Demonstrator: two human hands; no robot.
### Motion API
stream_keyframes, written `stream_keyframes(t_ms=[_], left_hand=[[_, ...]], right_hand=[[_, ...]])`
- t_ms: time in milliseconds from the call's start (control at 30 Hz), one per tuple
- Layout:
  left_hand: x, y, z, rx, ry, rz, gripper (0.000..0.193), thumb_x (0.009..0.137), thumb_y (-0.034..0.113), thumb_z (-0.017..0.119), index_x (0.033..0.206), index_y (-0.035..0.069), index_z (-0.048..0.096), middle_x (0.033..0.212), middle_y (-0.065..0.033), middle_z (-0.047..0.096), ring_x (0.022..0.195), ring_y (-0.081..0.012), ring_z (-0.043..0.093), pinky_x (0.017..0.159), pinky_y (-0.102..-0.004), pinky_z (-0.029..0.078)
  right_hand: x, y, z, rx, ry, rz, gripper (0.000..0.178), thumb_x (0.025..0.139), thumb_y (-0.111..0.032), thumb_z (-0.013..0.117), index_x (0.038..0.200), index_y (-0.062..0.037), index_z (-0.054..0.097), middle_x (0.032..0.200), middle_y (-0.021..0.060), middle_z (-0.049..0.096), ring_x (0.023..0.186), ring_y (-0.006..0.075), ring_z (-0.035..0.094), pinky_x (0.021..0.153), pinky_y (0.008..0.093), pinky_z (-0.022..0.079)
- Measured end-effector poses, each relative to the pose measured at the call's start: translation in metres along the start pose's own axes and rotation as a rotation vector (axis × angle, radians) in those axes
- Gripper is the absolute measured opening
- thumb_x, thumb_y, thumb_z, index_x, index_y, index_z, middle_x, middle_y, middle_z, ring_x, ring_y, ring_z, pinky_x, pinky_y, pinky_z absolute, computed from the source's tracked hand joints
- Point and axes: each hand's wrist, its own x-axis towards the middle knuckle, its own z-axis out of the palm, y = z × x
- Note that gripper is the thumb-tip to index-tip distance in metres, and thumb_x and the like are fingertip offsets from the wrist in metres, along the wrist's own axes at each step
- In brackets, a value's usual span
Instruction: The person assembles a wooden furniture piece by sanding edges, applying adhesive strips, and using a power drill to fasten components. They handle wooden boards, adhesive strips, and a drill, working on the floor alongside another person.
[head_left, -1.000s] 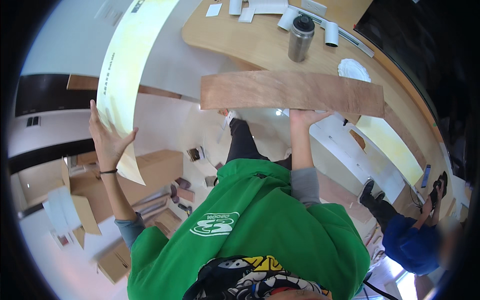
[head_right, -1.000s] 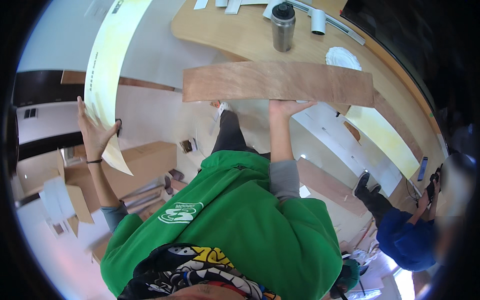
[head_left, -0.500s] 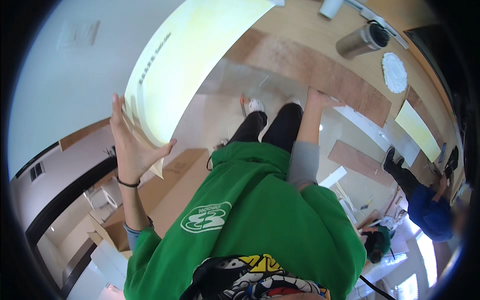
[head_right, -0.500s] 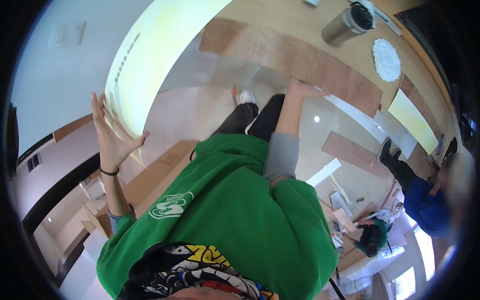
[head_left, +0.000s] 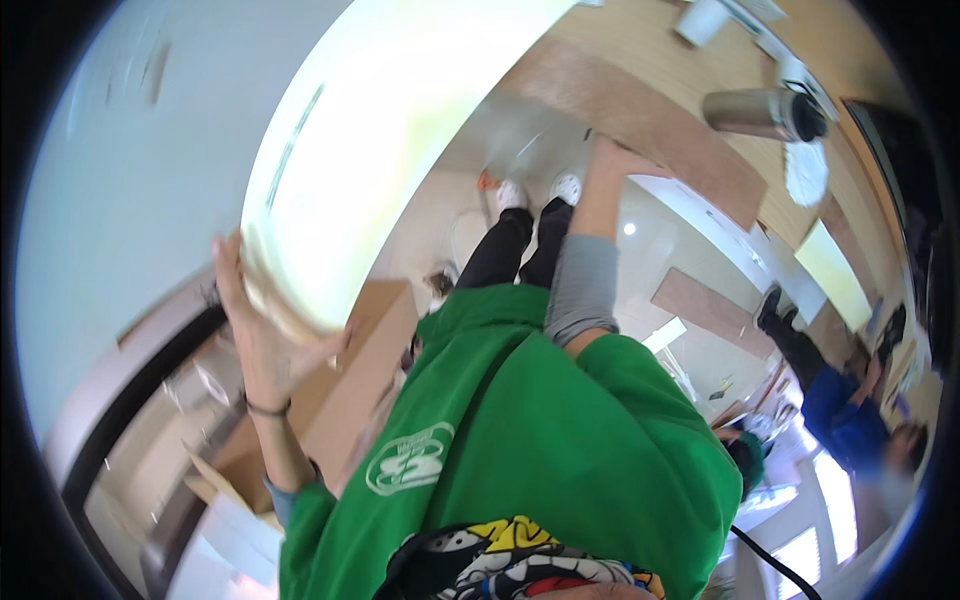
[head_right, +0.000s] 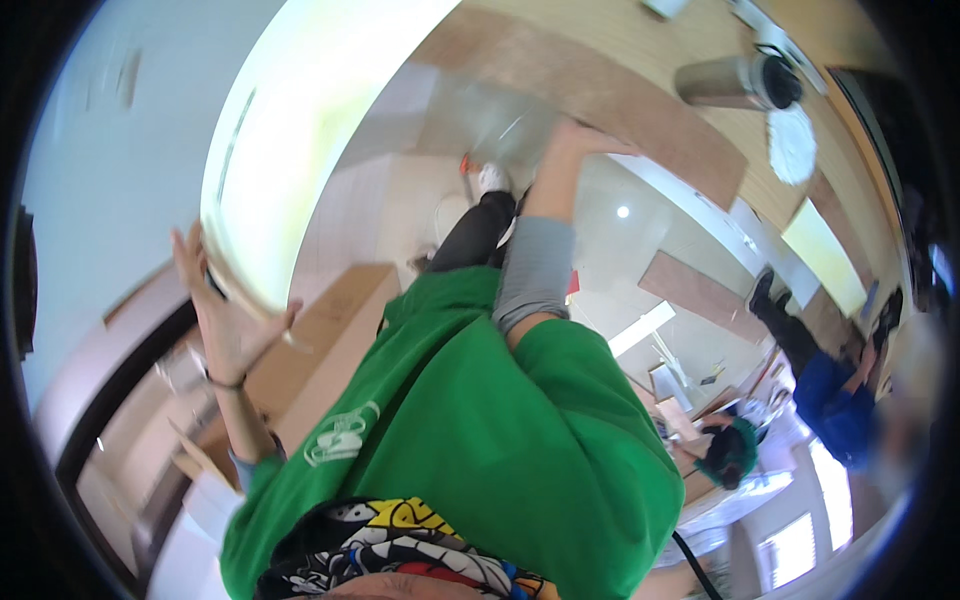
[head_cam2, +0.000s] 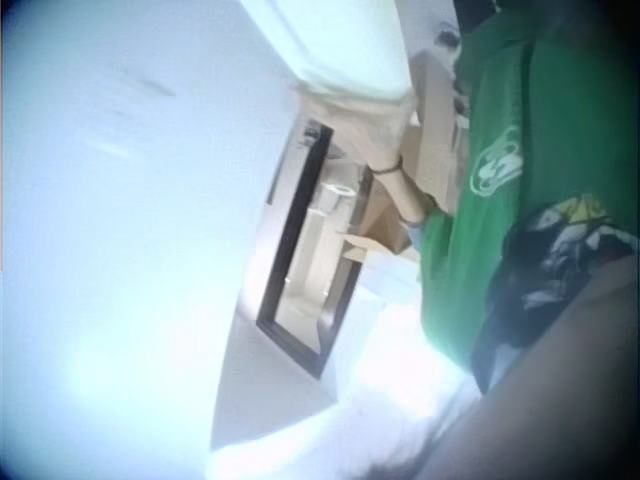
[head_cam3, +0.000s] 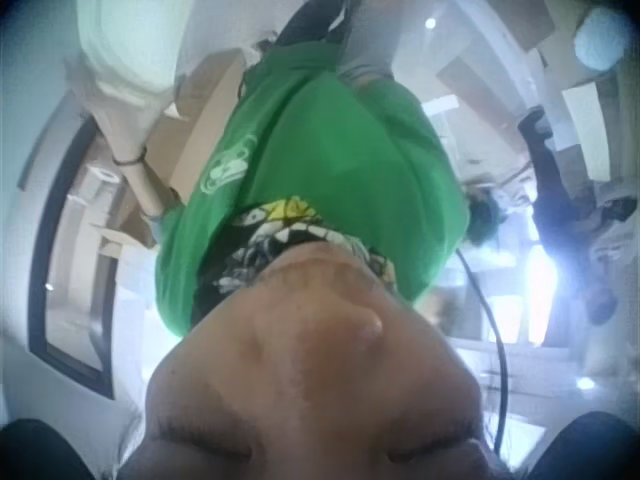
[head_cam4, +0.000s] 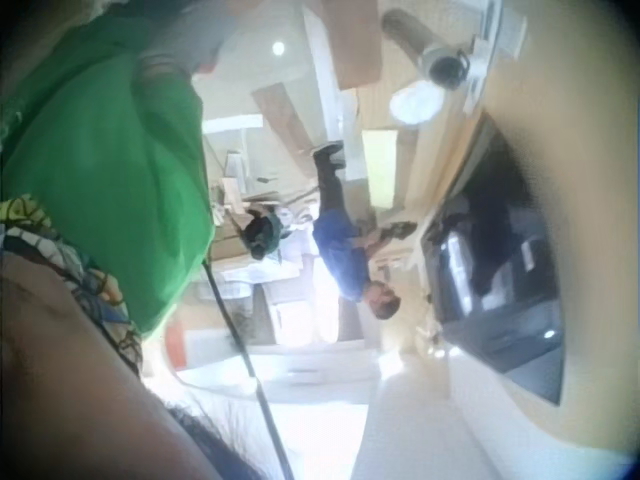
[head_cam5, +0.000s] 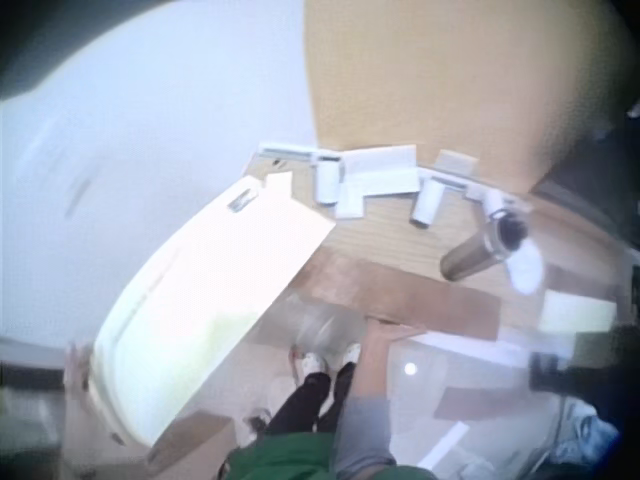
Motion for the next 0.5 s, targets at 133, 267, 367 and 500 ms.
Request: stream_keyframes(t_ms=[133, 267, 367, 500], left_hand=[[0.000, 0.000, 0.000, 0.043, -0.008, -0.018, 0.144, 0.053, 0.053, 0.087, 0.152, 0.002, -0.005, 0.149, -0.0241, 0.026, 0.134, -0.0389, 0.034, 0.111, -0.0516, 0.029], [0.012, 0.002, -0.002, -0.014, -0.011, 0.003, 0.144, 0.052, 0.055, 0.085, 0.153, 0.005, -0.005, 0.149, -0.0243, 0.025, 0.135, -0.0389, 0.031, 0.110, -0.0553, 0.029], [0.019, -0.004, -0.004, 0.004, -0.021, 0.039, 0.144, 0.052, 0.057, 0.085, 0.153, 0.007, -0.004, 0.148, -0.0245, 0.026, 0.135, -0.0393, 0.031, 0.109, -0.0563, 0.029], [0.024, -0.010, -0.005, -0.011, -0.031, 0.037, 0.145, 0.051, 0.054, 0.086, 0.152, 0.003, -0.005, 0.148, -0.0258, 0.026, 0.136, -0.0416, 0.030, 0.110, -0.0570, 0.028]], right_hand=[[0.011, 0.024, -0.017, -0.051, 0.055, -0.114, 0.097, 0.081, -0.085, 0.025, 0.146, -0.0136, 0.036, 0.150, 0.0096, 0.036, 0.138, 0.0316, 0.033, 0.115, 0.0489, 0.027], [-0.002, 0.036, 0.016, -0.030, 0.190, -0.110, 0.092, 0.085, -0.082, 0.025, 0.148, -0.0154, 0.030, 0.153, 0.0084, 0.031, 0.138, 0.0309, 0.032, 0.115, 0.0480, 0.026], [0.015, 0.037, -0.010, 0.011, 0.275, -0.181, 0.089, 0.087, -0.079, 0.022, 0.149, -0.0152, 0.027, 0.154, 0.0078, 0.028, 0.139, 0.0309, 0.030, 0.116, 0.0482, 0.026], [0.008, 0.040, -0.006, -0.075, 0.305, -0.228, 0.089, 0.088, -0.078, 0.021, 0.151, -0.0154, 0.022, 0.155, 0.0099, 0.025, 0.141, 0.0310, 0.026, 0.117, 0.0480, 0.023]])
